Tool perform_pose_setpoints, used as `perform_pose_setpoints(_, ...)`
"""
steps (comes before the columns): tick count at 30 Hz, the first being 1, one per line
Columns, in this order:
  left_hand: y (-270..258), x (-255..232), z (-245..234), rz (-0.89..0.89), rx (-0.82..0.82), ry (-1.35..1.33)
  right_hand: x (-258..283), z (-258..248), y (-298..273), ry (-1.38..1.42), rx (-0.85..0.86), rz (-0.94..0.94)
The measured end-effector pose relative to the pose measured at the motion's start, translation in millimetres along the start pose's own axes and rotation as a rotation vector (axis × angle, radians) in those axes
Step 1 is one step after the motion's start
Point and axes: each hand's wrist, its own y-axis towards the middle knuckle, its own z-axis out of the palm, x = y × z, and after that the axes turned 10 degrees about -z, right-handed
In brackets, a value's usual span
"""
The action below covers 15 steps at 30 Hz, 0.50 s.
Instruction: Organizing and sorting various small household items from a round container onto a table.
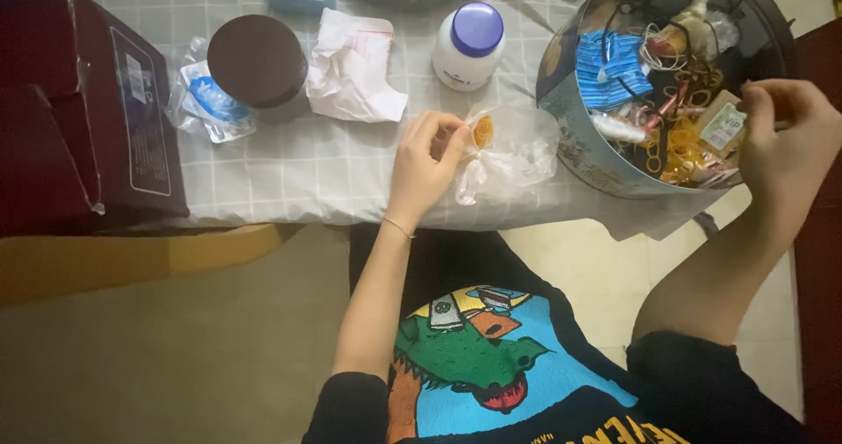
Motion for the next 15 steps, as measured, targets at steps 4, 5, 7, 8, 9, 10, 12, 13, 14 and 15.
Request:
perform_pose_setpoints(4, 0, 1, 1, -0.005, -0.007, -0.005, 79, 13, 15, 0.402, -0.015, 0.134)
perform_pose_setpoints(5, 0, 1, 2, -0.012, -0.004, -0.015, 91, 23, 13, 0.361, 0.119, -0.056)
perform_pose_setpoints(7, 0, 4, 2, -0.016, -0.010, -0.018, 127, 45, 15, 0.326, 0.251, -0.252)
perform_pose_setpoints(8, 0, 4, 2, -0.010, -0.015, -0.026, 152, 56, 20, 0.381, 0.354, -0.289)
perform_pose_setpoints(9, 1, 5, 1, -0.003, -0.020, -0.034, 177, 67, 25, 0.438, 0.457, -0.327)
perform_pose_setpoints(10, 0, 3, 0, -0.003, -0.025, -0.027, 182, 77, 27, 0.445, 0.456, -0.331)
perform_pose_setpoints(12, -1, 0, -1, -0.016, -0.013, -0.070, 192, 97, 30, 0.195, 0.502, -0.459)
perform_pose_setpoints(13, -2, 1, -2, -0.016, -0.017, -0.067, 194, 98, 31, 0.198, 0.501, -0.462)
perform_pose_setpoints(14, -1, 2, -2, -0.020, -0.009, -0.078, 194, 97, 31, 0.252, 0.528, -0.412)
perform_pose_setpoints(15, 1, 4, -1, -0.024, -0.002, -0.089, 194, 97, 32, 0.306, 0.555, -0.362)
